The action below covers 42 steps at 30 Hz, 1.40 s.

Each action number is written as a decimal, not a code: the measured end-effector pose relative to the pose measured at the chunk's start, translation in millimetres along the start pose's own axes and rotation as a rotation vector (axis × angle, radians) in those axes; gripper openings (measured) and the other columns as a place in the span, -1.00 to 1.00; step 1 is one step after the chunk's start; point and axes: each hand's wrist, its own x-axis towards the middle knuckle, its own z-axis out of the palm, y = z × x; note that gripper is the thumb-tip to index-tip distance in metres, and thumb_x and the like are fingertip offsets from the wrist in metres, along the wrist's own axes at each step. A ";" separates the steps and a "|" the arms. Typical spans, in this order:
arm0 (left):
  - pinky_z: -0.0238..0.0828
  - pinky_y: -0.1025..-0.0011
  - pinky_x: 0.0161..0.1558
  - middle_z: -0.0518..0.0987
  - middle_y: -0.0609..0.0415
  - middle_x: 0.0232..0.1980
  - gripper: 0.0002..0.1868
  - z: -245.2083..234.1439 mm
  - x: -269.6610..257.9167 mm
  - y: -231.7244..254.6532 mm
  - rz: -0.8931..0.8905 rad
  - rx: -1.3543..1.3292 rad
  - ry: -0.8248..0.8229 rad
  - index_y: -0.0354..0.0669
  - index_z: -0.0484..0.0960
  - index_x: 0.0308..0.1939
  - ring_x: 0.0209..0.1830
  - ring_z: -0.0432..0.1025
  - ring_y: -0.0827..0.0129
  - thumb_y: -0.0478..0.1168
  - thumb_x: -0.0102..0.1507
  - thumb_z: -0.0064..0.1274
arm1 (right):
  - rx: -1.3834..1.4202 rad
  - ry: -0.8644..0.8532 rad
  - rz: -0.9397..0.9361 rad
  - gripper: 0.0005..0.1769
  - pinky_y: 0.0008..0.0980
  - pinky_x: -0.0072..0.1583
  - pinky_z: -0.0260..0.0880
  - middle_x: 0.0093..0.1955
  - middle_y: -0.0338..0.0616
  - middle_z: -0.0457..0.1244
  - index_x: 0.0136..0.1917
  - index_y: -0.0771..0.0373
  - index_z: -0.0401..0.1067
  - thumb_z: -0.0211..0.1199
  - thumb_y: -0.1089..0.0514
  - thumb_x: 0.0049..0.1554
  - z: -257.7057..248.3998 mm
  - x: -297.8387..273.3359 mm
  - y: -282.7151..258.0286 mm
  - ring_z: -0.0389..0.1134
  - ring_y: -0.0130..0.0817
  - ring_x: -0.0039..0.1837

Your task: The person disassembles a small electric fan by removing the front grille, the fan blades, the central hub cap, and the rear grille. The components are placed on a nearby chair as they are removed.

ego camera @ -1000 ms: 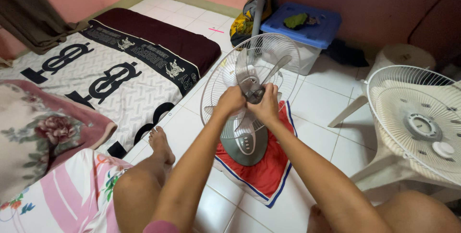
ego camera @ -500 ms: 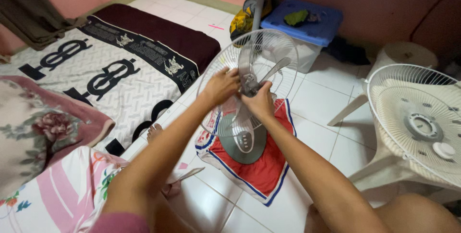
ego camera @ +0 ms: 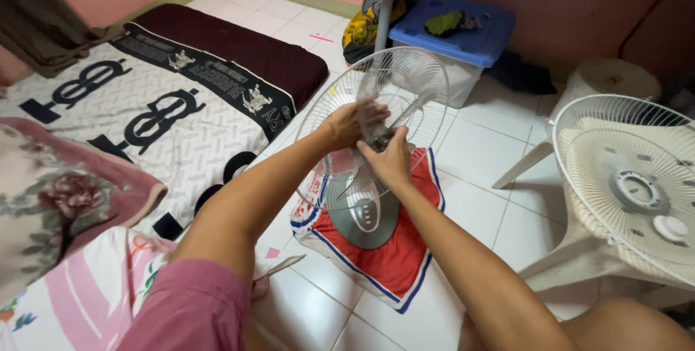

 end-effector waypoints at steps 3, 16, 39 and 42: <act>-0.63 0.04 0.55 -0.13 0.20 0.70 -0.25 2.6 -1.6 2.6 0.000 -0.124 -0.013 0.14 -0.02 0.61 0.69 -0.32 0.40 0.12 0.35 -0.28 | -0.040 -0.009 -0.056 -0.12 0.03 0.04 0.39 0.06 0.24 0.30 0.18 0.31 0.07 0.55 -0.12 -0.13 -4.4 -3.5 -2.1 0.40 0.17 0.06; -0.65 0.09 0.54 -0.21 0.19 0.70 -0.14 -19.6 -9.6 -5.1 0.010 -0.137 -0.131 0.11 -0.11 0.63 0.68 -0.36 0.39 0.29 0.32 -0.33 | -0.077 -0.098 -0.075 -0.13 -0.01 0.04 0.42 0.06 0.18 0.29 0.14 0.29 0.07 0.56 -0.11 -0.15 -14.3 -6.1 -12.0 0.43 0.07 0.05; -0.29 -0.08 0.51 0.12 0.14 0.62 -0.45 32.5 -3.6 -22.4 -0.091 -0.230 0.059 0.21 0.42 0.39 0.62 -0.07 0.16 0.12 0.31 -0.10 | 0.064 0.038 -0.059 -0.19 -0.10 0.06 0.42 -0.02 0.11 0.34 0.11 0.31 0.10 0.56 -0.07 -0.13 -36.8 -21.4 -6.1 0.43 -0.02 0.01; -0.13 -0.07 0.44 0.23 0.18 0.56 -0.51 56.3 -6.6 -50.6 -0.105 -0.382 0.052 0.17 0.56 0.22 0.53 0.06 0.20 0.13 0.25 -0.06 | -0.006 0.094 -0.120 -0.17 -0.08 0.04 0.41 -0.03 0.15 0.31 0.13 0.33 0.09 0.59 -0.05 -0.12 -67.6 -43.0 7.1 0.41 0.01 0.00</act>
